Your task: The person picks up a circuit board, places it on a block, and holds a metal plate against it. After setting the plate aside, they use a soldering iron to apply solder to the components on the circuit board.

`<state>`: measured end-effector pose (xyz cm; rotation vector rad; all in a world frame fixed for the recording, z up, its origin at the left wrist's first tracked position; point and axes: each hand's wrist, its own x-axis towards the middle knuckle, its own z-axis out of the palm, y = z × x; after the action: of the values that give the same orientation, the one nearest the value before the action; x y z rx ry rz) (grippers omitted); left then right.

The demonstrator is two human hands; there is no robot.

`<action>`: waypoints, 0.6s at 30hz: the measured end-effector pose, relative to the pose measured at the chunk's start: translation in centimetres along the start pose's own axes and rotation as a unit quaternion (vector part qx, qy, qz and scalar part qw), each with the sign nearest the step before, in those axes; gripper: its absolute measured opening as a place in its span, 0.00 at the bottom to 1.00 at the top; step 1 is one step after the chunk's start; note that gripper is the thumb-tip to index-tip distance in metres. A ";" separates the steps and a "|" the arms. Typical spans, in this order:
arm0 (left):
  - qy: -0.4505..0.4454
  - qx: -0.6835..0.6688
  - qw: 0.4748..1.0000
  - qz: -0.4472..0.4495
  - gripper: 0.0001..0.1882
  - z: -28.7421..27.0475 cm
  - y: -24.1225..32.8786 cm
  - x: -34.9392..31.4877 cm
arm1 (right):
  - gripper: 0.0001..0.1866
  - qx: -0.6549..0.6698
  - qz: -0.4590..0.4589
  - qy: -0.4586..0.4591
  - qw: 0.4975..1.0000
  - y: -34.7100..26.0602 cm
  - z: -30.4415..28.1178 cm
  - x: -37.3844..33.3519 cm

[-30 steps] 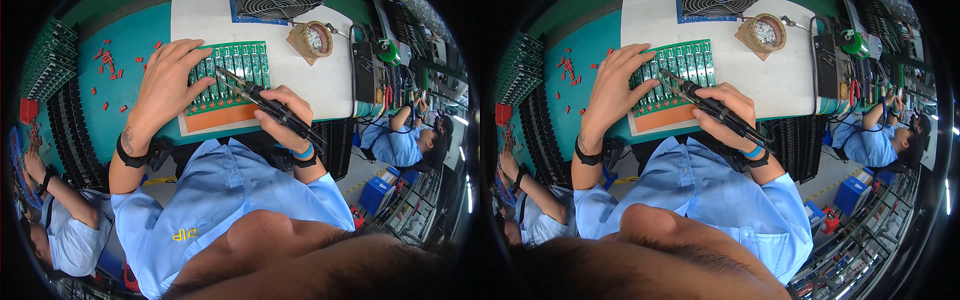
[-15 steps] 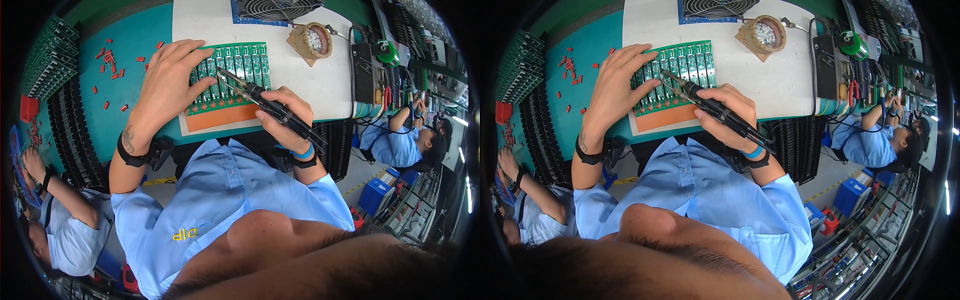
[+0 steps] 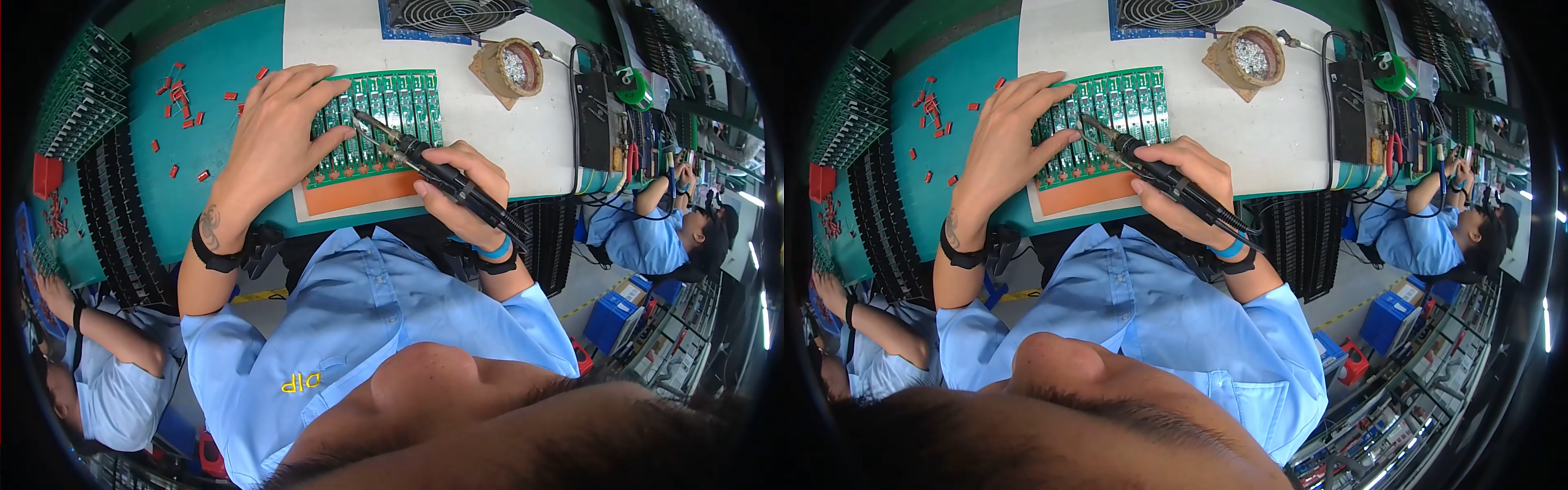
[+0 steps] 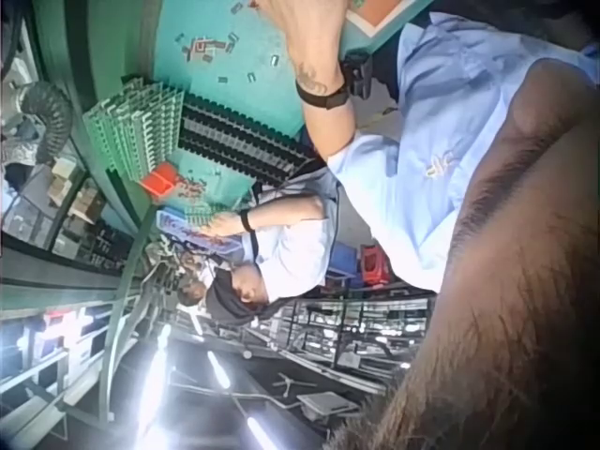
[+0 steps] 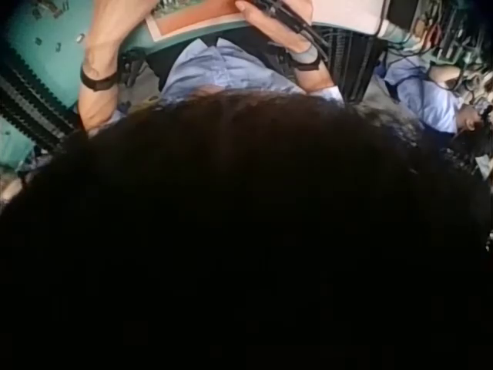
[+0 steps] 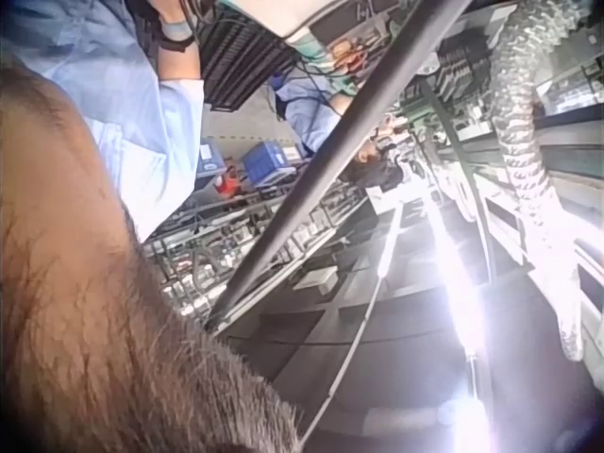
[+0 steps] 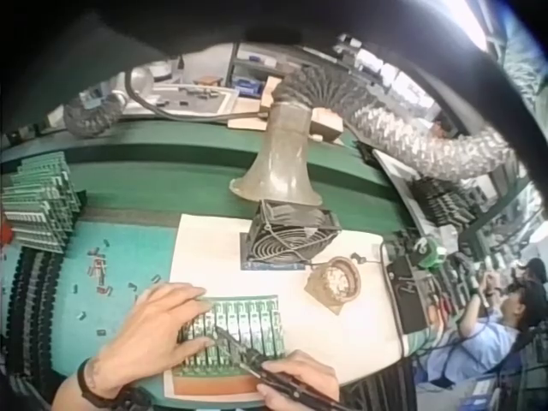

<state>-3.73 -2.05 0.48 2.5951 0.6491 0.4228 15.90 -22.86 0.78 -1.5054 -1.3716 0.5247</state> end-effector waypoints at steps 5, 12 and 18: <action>-0.002 -0.003 1.000 0.003 0.28 0.1 0.0 0.2 | 0.22 0.003 -0.008 0.013 1.000 -0.3 -0.7 -0.4; 0.009 -0.008 1.000 0.016 0.27 0.0 -0.3 0.0 | 0.25 -0.033 -0.005 0.119 0.992 1.3 -3.0 -2.3; -0.002 -0.014 1.000 0.007 0.28 -0.1 -0.3 0.0 | 0.27 0.060 0.112 0.348 0.929 5.0 -4.5 -1.4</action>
<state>-3.86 -1.77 0.46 2.5757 0.6192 0.4268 21.72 -25.13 -2.04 -1.5457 -0.6108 0.1676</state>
